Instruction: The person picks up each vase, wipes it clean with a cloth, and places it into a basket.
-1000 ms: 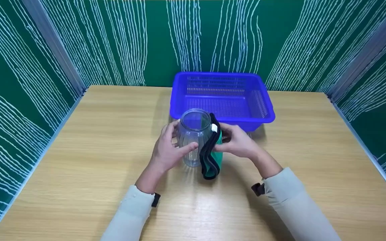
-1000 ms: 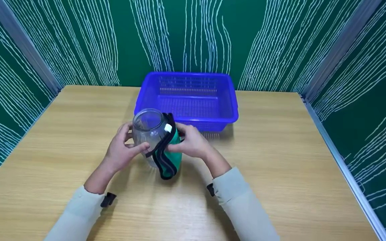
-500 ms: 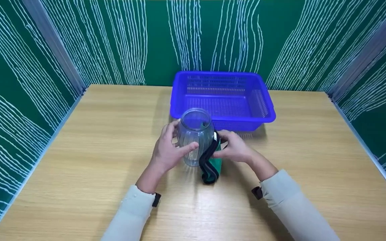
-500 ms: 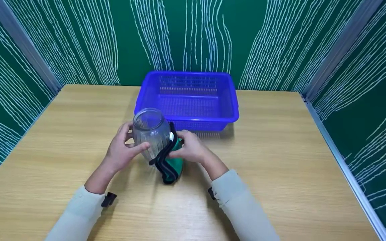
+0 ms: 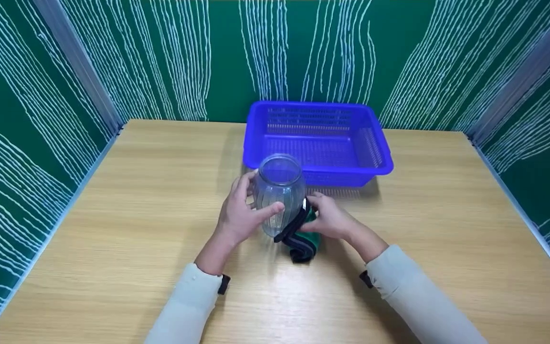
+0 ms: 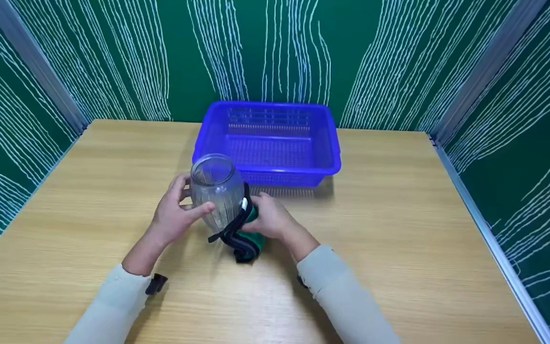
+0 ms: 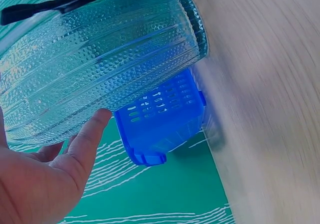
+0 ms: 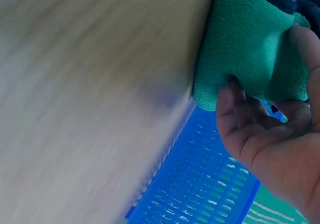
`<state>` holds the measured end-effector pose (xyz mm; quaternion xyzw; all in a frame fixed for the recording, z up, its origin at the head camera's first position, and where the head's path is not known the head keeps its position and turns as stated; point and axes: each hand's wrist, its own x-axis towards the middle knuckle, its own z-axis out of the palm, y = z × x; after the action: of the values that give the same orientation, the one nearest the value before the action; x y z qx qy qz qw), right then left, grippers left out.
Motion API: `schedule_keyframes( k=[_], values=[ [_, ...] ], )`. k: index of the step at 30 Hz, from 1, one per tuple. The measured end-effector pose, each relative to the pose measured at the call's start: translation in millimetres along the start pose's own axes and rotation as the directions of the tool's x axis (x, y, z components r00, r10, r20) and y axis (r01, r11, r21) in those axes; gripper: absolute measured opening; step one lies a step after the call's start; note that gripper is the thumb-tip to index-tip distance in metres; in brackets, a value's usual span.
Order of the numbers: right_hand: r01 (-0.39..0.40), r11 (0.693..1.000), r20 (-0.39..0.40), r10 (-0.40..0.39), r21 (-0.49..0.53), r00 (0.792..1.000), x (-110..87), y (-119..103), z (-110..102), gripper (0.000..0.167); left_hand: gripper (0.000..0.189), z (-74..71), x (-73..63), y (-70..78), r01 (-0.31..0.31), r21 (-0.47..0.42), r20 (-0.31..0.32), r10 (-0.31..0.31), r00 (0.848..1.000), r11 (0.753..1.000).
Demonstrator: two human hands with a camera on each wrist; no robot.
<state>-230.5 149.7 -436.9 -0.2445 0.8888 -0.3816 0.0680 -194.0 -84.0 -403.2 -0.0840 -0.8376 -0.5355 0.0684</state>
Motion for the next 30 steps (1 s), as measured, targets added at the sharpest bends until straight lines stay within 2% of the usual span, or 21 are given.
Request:
schedule_keyframes(
  k=[6,10,14,20,27,30],
  values=[
    [-0.063,0.993,0.006,0.064,-0.103,0.998,0.6,0.2,2.0,0.062,0.09,0.3,-0.1,0.4,0.006,0.013,-0.005,-0.006,1.0,1.0],
    [-0.073,0.985,-0.001,0.073,-0.155,0.997,2.0,1.0,3.7,0.063,0.088,0.5,-0.1,0.9,0.015,0.022,-0.008,-0.015,1.0,1.0],
    [-0.055,0.978,-0.002,0.056,-0.202,0.998,2.1,0.2,4.2,0.057,0.09,0.3,0.0,1.2,0.027,0.022,-0.007,-0.027,1.0,0.999],
    [0.02,0.953,-0.001,-0.021,-0.301,1.0,1.3,1.8,4.3,0.053,0.091,-0.2,-0.5,0.8,0.03,0.016,-0.003,-0.03,1.0,0.999],
    [0.013,0.961,-0.001,-0.014,-0.278,1.0,-1.7,4.6,4.4,0.051,0.089,0.0,-1.8,2.8,0.057,-0.072,0.027,-0.056,0.998,0.996],
    [0.001,0.975,-0.013,-0.004,-0.224,1.0,-3.4,5.0,2.8,0.054,0.088,0.2,-2.0,4.7,0.056,-0.1,0.009,-0.056,0.998,0.993]
  ],
)
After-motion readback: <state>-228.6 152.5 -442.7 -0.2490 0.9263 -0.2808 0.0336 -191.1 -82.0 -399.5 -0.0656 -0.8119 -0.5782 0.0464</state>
